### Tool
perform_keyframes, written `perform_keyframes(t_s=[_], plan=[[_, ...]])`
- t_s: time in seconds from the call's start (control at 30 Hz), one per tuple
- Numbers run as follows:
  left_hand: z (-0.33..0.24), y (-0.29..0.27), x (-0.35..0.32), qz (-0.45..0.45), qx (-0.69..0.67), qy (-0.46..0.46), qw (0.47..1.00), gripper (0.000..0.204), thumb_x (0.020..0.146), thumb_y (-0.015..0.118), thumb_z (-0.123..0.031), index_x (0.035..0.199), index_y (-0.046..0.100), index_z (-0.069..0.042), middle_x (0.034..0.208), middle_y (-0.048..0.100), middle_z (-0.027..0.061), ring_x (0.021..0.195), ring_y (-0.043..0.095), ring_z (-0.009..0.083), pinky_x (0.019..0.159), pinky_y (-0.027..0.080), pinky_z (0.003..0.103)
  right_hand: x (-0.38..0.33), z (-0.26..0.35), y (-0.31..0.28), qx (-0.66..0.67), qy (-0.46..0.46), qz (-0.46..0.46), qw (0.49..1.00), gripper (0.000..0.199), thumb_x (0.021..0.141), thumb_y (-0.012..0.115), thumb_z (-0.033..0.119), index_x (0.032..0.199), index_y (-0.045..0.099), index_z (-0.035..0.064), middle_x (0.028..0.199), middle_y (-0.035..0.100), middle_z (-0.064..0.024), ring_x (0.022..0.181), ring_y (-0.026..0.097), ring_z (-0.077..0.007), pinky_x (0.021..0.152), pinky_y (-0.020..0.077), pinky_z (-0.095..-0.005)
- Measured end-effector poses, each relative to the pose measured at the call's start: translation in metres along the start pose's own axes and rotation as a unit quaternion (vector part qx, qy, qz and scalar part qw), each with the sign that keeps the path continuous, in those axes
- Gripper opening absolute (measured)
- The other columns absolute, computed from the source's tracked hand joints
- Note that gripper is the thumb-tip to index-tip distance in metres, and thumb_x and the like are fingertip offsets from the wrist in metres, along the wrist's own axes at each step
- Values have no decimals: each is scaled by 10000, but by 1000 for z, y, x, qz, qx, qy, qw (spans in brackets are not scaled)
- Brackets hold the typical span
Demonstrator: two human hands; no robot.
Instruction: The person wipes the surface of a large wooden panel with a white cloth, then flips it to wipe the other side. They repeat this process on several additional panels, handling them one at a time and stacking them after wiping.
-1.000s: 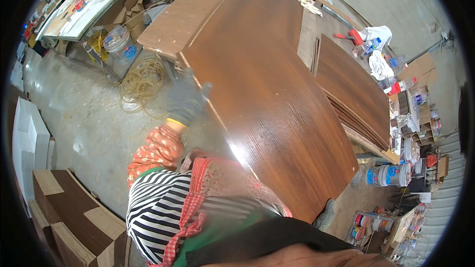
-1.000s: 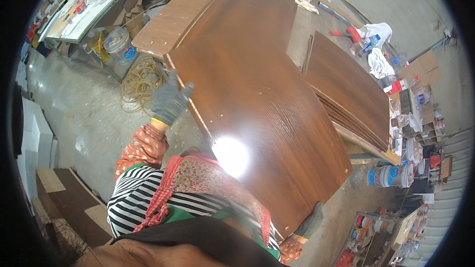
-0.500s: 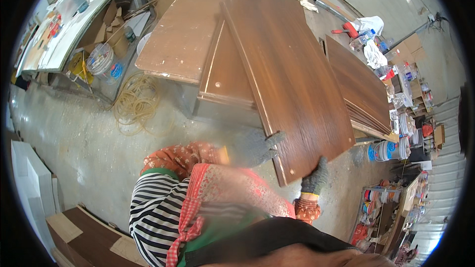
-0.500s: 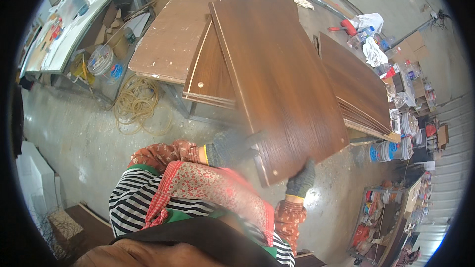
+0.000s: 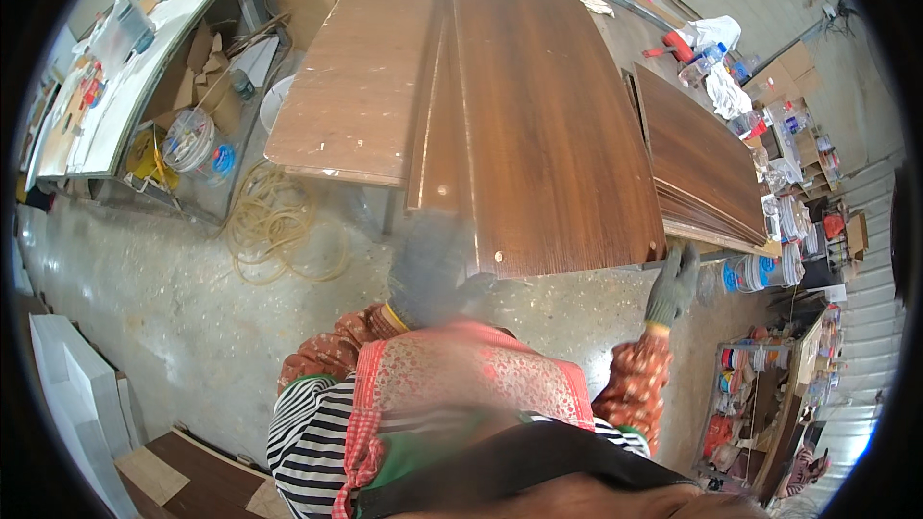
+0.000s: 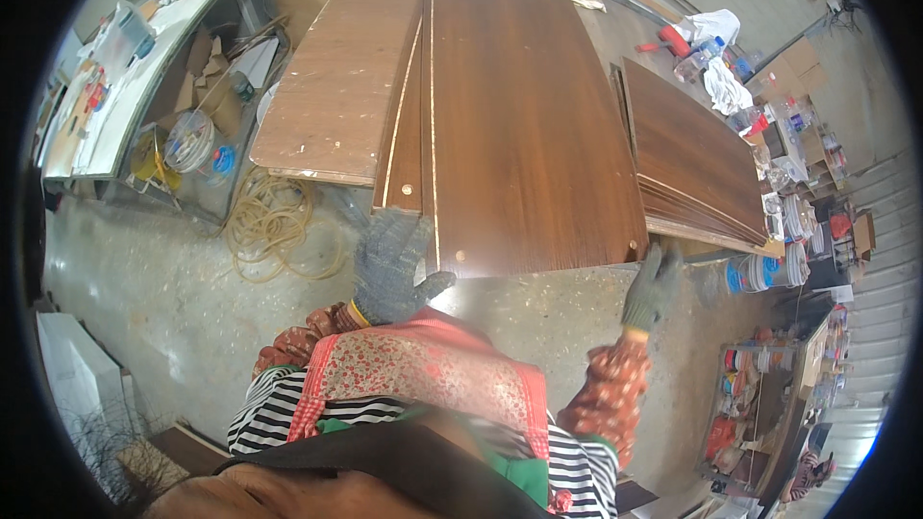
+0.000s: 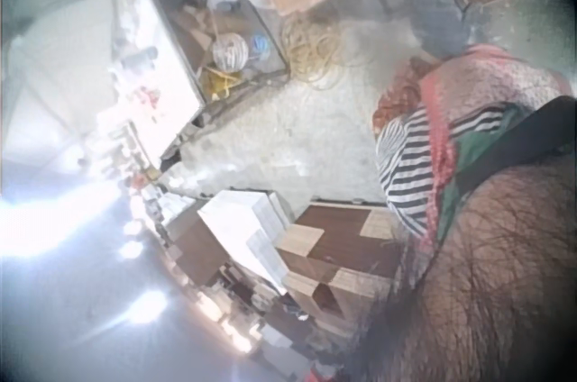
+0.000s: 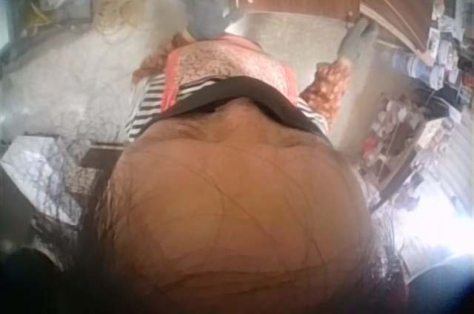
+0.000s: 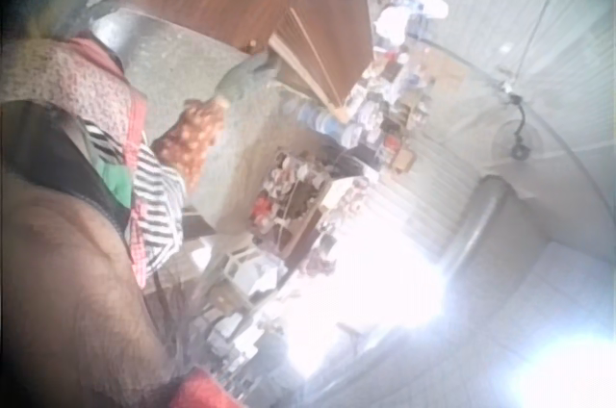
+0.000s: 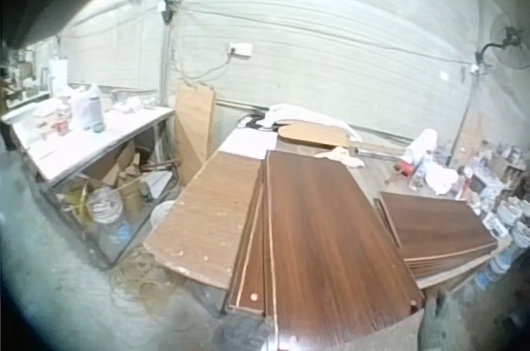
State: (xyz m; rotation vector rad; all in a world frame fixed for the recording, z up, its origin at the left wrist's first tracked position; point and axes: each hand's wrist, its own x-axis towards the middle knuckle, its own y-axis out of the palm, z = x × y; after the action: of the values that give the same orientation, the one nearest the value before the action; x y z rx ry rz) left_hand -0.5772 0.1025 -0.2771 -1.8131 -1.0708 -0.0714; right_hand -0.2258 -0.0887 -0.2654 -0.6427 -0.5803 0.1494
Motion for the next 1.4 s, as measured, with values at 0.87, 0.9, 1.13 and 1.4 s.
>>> perform_keyframes(t_s=[0.87, 0.9, 1.13, 1.4], plan=[[88, 44, 11, -183, -244, -69, 950, 539, 1044, 386, -225, 1470, 396, 105, 1548, 406, 203, 1402, 413, 299, 1157, 324, 390, 13, 49, 97, -71, 101, 129, 984, 595, 942, 549, 475, 1362, 572, 53, 1272, 643, -220, 1192, 601, -394, 1020, 456, -468], [90, 48, 9, -188, -244, -69, 949, 539, 1048, 367, -236, 1467, 401, 102, 1548, 405, 201, 1396, 418, 300, 1152, 336, 389, 13, 49, 96, -56, 96, 125, 986, 592, 943, 548, 473, 1360, 574, 54, 1269, 645, -220, 1187, 603, -395, 1017, 458, -468], [107, 63, 7, -234, -248, -57, 938, 529, 1065, 310, -251, 1450, 407, 98, 1543, 391, 219, 1374, 444, 325, 1128, 392, 405, 1, 39, 89, -53, 42, 159, 985, 613, 967, 526, 468, 1391, 526, 25, 1256, 635, -255, 1106, 636, -424, 949, 498, -480], [91, 50, 12, -255, -375, -187, 871, 517, 1016, 368, -235, 1428, 458, 64, 1467, 476, 204, 1339, 479, 318, 1124, 393, 412, -6, 33, 57, -112, -26, 316, 942, 671, 985, 517, 494, 1420, 472, -15, 1151, 653, -273, 1006, 658, -431, 892, 517, -501]])
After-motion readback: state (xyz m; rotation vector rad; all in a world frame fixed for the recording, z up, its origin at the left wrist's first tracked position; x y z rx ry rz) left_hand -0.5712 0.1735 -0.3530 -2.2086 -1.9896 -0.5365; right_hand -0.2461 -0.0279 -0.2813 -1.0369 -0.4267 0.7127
